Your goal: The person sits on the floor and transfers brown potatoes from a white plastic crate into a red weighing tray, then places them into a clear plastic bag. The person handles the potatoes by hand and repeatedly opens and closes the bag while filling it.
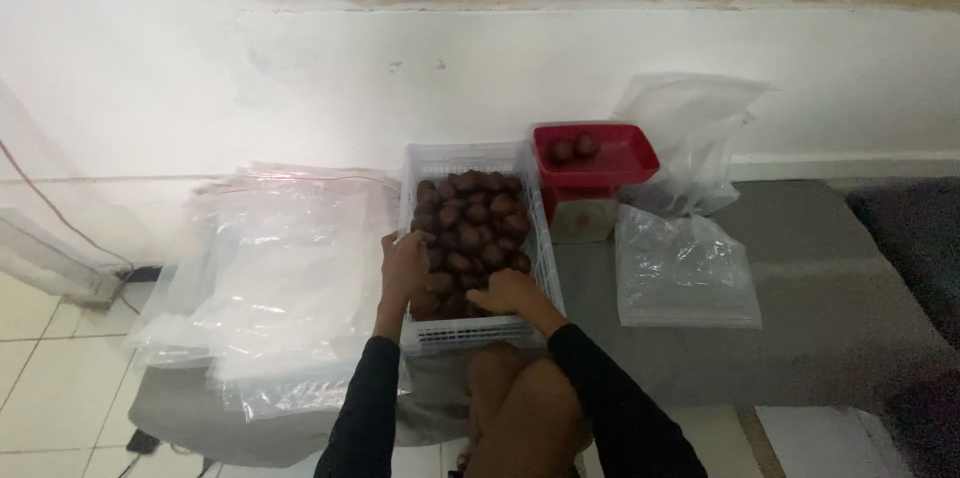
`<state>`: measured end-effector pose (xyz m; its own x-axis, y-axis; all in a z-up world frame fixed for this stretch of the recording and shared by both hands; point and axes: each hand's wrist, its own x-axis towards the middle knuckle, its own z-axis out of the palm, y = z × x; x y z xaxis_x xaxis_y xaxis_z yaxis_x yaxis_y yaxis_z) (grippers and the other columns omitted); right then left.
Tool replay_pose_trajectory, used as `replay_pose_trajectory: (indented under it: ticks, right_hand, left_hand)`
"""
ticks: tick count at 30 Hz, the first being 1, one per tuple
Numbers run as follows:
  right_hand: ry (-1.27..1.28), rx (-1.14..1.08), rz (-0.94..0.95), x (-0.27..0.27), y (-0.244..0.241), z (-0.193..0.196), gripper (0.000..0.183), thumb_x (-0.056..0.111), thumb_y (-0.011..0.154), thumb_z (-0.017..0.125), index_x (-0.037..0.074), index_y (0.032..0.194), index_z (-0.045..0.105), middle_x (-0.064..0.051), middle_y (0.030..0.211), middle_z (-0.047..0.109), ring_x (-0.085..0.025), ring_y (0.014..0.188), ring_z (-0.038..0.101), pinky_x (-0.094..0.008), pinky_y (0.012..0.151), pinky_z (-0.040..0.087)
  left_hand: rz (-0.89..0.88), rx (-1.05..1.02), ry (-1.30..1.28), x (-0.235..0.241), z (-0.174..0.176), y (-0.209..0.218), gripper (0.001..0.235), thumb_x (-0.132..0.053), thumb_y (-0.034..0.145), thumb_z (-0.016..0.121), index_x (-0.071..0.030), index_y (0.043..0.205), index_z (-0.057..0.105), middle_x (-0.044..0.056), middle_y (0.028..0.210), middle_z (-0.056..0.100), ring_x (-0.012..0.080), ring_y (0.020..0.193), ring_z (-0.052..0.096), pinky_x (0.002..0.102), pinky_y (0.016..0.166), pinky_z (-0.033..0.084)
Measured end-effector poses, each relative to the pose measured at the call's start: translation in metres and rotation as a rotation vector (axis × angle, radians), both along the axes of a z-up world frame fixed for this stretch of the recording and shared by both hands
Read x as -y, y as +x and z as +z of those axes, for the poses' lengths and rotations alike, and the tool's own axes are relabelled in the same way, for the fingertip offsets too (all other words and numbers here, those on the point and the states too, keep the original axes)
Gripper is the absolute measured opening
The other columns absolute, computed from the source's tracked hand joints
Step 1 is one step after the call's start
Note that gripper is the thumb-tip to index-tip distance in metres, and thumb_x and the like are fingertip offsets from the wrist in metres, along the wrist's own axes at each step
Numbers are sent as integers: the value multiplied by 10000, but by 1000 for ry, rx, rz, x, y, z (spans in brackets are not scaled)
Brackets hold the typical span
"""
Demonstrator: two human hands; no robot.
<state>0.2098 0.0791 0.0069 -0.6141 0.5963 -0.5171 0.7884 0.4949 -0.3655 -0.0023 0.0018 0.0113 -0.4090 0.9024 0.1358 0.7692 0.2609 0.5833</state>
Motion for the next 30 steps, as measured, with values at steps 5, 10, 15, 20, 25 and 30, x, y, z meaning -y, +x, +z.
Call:
replay_pose_trajectory:
  ticks: [5,10,15,20,25,30]
  right_hand:
    - [39,-193,-109,-1,5,27,859,856,864,477,39,790,731,-139,754,716,-258,627,670,-336,480,533]
    - [73,-966,-519,-17,20,66,524,531,818,831,32,929,715,-198,821,751,-290,740,730,-400,670,578]
    - [243,-1015,-726,-55,69,153,612,609,818,841,80,1069,662,-126,907,691,-247,830,685,-391,742,547]
    - [729,-745,-596,-130,103,188,618,493,996,704,-71,1228,605,-297,1155,650,-471,1083,652,-581,918,525]
    - [900,127,-318,-251,116,124,481,104,836,778,3,1281,627,-175,1061,634,-351,805,713,-488,652,560]
    - [844,369,-230,-312,122,72,241,70,809,751,53,1048,728,-142,970,644,-297,764,697,-432,667,506]
  left_hand:
    - [9,58,-9,0,-3,-2,254,-143,1050,479,-233,1170,684,59,1103,730,412,1395,446,616,964,540]
    - [34,48,-28,-9,-14,-7,256,-141,1033,504,-257,1171,687,20,1104,735,375,1419,425,586,1022,508]
    - [-42,-93,46,-1,8,0,237,-84,1021,507,-172,1122,702,59,999,786,225,1162,684,459,1225,279]
    - [-41,-98,-29,-5,5,-4,268,-71,1010,496,-193,1154,688,29,1029,786,151,1122,713,441,1250,212]
    - [-83,-193,-64,-11,-4,-8,267,-61,1016,503,-198,1190,653,2,1043,779,131,1158,696,460,1225,237]
    - [-6,-93,-117,-9,4,-3,272,-100,1024,497,-235,1185,669,21,1051,764,212,1265,628,465,1230,254]
